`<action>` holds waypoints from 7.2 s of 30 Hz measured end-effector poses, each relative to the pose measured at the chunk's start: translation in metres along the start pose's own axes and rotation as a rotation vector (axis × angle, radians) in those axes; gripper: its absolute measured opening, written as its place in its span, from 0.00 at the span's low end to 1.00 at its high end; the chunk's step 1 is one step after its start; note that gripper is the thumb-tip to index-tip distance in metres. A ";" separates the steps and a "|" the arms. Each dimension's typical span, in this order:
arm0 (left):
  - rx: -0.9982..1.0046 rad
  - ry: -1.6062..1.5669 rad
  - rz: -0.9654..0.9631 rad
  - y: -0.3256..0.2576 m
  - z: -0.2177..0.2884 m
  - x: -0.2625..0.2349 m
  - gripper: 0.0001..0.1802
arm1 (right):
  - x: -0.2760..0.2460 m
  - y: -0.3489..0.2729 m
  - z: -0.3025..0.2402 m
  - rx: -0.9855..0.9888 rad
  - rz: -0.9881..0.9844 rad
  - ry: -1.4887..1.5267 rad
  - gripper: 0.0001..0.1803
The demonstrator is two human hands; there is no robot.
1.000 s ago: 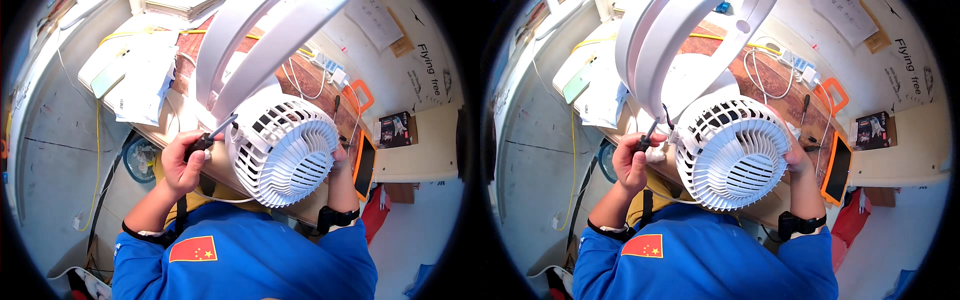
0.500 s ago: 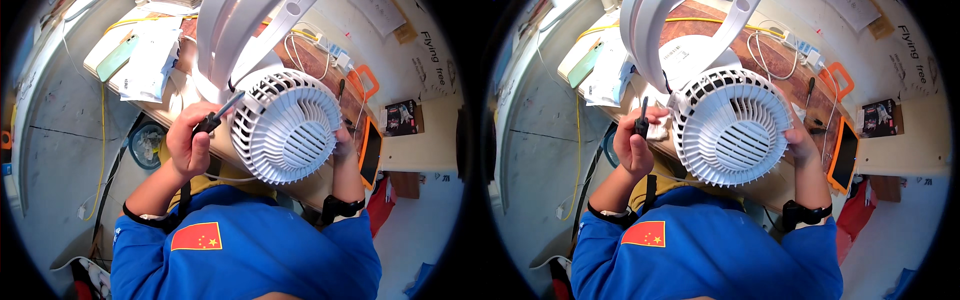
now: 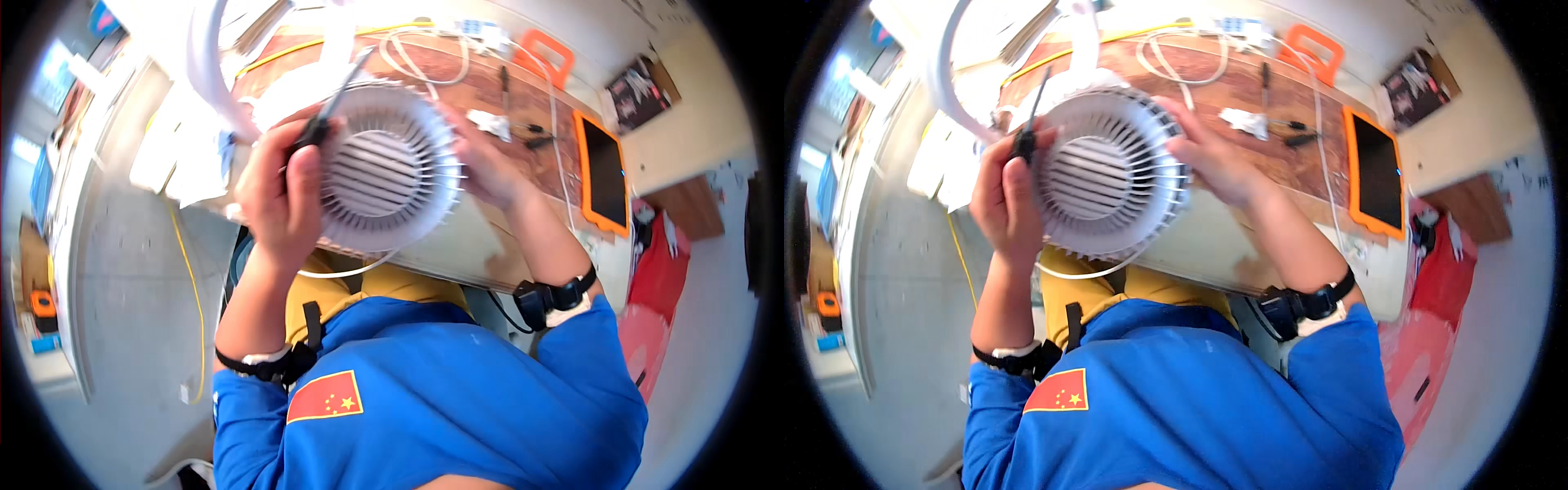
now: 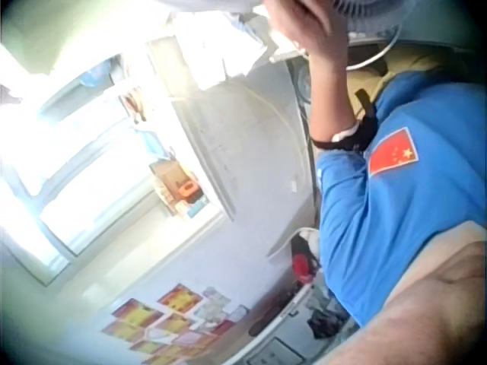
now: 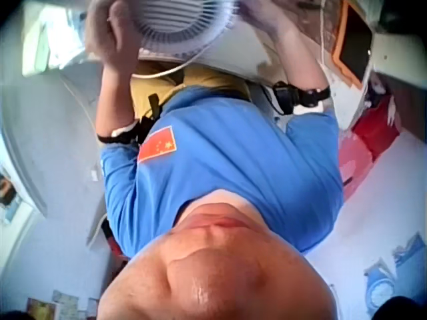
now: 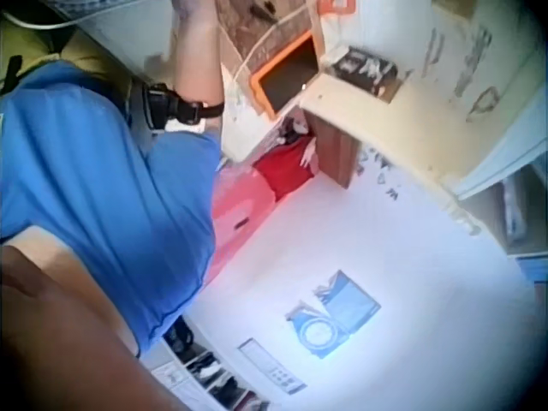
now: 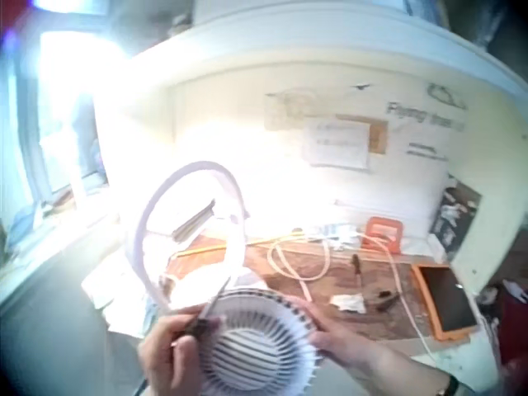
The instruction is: The person unscrews the rear casing of a desk fan using a screwdriver and removes the internal motor component by hand.
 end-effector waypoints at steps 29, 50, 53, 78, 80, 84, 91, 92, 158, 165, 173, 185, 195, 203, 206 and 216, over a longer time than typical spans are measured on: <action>-0.058 0.094 -0.023 0.001 -0.009 -0.004 0.19 | -0.122 -0.129 0.000 0.091 0.521 -1.254 0.08; -0.064 -0.024 0.022 -0.005 -0.010 -0.004 0.20 | -0.028 -0.049 -0.024 -0.196 0.319 -0.676 0.04; -0.071 -0.026 0.018 -0.006 -0.011 -0.005 0.21 | -0.019 -0.036 -0.021 -0.197 0.205 -0.399 0.05; -0.092 -0.138 0.037 -0.010 -0.008 -0.003 0.20 | -0.026 -0.020 0.021 -0.223 0.212 0.002 0.09; -0.094 -0.144 0.038 -0.010 -0.008 -0.004 0.20 | -0.024 -0.019 0.021 -0.249 0.210 -0.019 0.09; -0.097 -0.121 0.035 -0.010 -0.007 -0.004 0.20 | -0.021 -0.020 0.019 -0.274 0.255 -0.066 0.10; -0.107 -0.101 0.034 -0.009 -0.006 -0.003 0.20 | -0.019 -0.025 0.017 -0.451 0.297 -0.282 0.11; -0.106 -0.101 0.034 -0.009 -0.005 -0.003 0.20 | -0.018 -0.027 0.013 -0.536 0.309 -0.488 0.11; 0.208 0.654 -0.144 0.016 0.031 0.010 0.15 | 0.004 0.020 -0.037 -0.562 0.104 0.252 0.10; 0.220 0.629 -0.141 0.017 0.031 0.010 0.16 | 0.008 0.018 -0.042 -0.596 0.124 0.176 0.09; 0.209 0.635 -0.147 0.017 0.033 0.010 0.15 | 0.010 0.018 -0.044 -0.631 0.137 0.133 0.08; 0.216 0.653 -0.148 0.018 0.035 0.011 0.15 | 0.016 0.012 -0.056 -0.747 0.229 -0.256 0.06; 0.228 0.660 -0.151 0.020 0.038 0.011 0.16 | 0.016 0.010 -0.063 -0.818 0.335 -0.581 0.07; 0.243 0.654 -0.147 0.018 0.035 0.010 0.16 | 0.017 0.010 -0.069 -0.760 0.333 -0.628 0.06; 0.254 0.658 -0.143 0.018 0.034 0.009 0.16 | 0.015 0.010 -0.071 -0.711 0.305 -0.631 0.05; 0.242 0.647 -0.136 0.016 0.033 0.007 0.16 | 0.018 0.009 -0.073 -0.707 0.224 -0.704 0.06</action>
Point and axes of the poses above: each hand's wrist, its own y-axis towards the middle knuckle, its own x-axis out of the palm, z = x × y, the point moved 2 cm from there along y, towards the middle knuckle, and after that the axes turned 4 degrees about -z, right-handed, at the moved point
